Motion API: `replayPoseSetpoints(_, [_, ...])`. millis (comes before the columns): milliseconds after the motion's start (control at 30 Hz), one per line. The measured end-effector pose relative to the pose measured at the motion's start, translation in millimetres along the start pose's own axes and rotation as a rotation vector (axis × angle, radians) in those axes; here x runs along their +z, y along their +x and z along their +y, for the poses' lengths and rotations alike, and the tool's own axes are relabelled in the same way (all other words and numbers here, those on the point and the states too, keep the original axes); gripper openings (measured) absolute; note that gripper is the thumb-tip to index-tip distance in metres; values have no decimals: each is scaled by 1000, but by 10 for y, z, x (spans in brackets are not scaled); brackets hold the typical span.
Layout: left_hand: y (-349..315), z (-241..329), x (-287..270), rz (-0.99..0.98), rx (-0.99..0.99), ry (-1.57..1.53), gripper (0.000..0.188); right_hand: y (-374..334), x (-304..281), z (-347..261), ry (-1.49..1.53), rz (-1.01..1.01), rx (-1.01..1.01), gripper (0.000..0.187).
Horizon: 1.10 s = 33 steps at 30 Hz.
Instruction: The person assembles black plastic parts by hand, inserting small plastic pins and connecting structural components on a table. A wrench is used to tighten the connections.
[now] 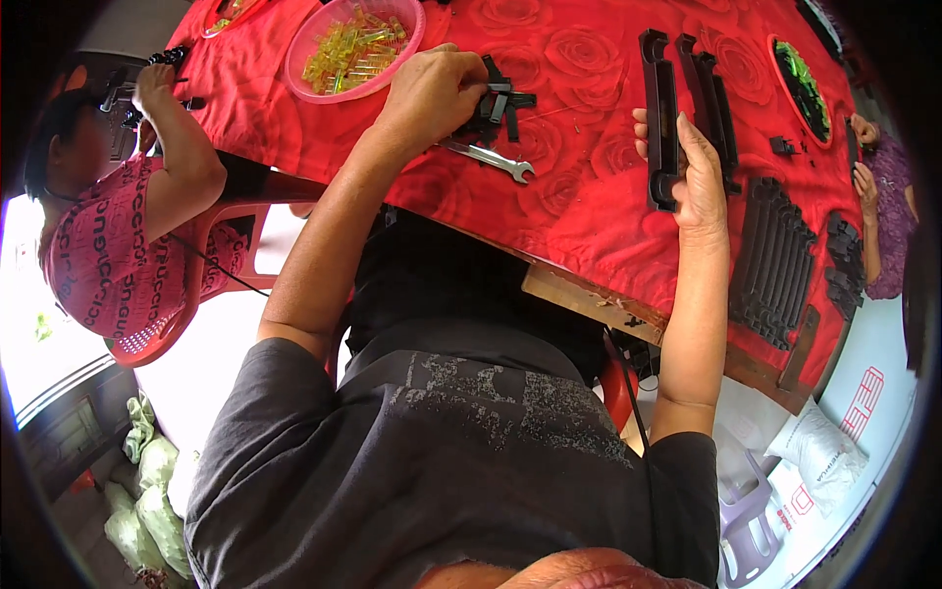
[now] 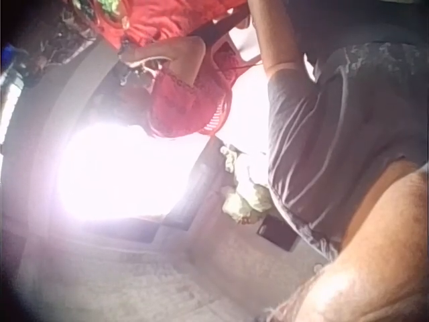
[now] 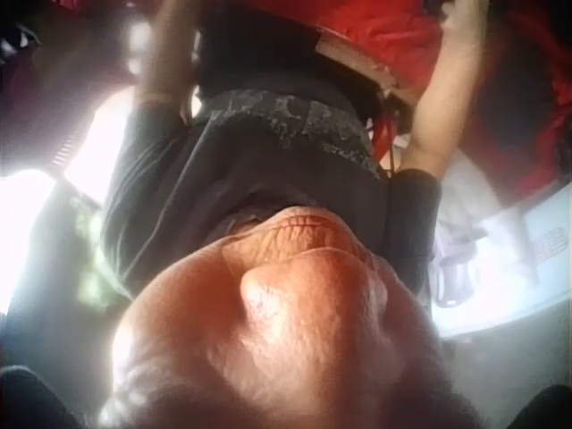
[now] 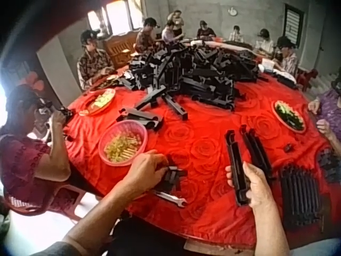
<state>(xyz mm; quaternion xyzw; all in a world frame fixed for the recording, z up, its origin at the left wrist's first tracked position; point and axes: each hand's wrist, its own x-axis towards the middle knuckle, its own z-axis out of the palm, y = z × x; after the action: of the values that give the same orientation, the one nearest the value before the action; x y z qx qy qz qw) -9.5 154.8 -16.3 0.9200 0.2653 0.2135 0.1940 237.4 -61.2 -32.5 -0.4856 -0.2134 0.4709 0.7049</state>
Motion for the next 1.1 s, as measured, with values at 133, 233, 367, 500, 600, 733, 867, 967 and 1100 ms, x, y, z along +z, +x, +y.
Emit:
replayPoseSetpoints(133, [12,-19,6,-36,-19,8,17,-7,4,-6,-12,4,5,37])
replayPoseSetpoints(233, [11,-38,15,-24,7,5,16,-2,-1,-4,4,-7,16,37])
replayPoseSetpoints(367, [12,-43,19,-18,21,-6,15,-2,6,-6,-6,-13,14,37])
replayPoseSetpoints(500, [18,-25,5,-48,1,6,15,-10,23,0,-36,3,4,37])
replayPoseSetpoints(600, [20,-33,23,-31,12,-13,15,-15,27,-14,-41,1,2,36])
replayPoseSetpoints(733, [-5,-17,43,0,19,-57,17,-28,52,-22,-51,13,-3,35])
replayPoseSetpoints(867, [-13,44,-28,-38,-12,-45,18,-28,65,-10,-39,15,-5,35])
replayPoseSetpoints(967, [-7,27,-25,-50,-5,12,17,-33,97,-18,-66,25,2,34])
replayPoseSetpoints(1100, [11,23,-8,-76,-3,10,16,-34,77,-18,-65,26,1,33])
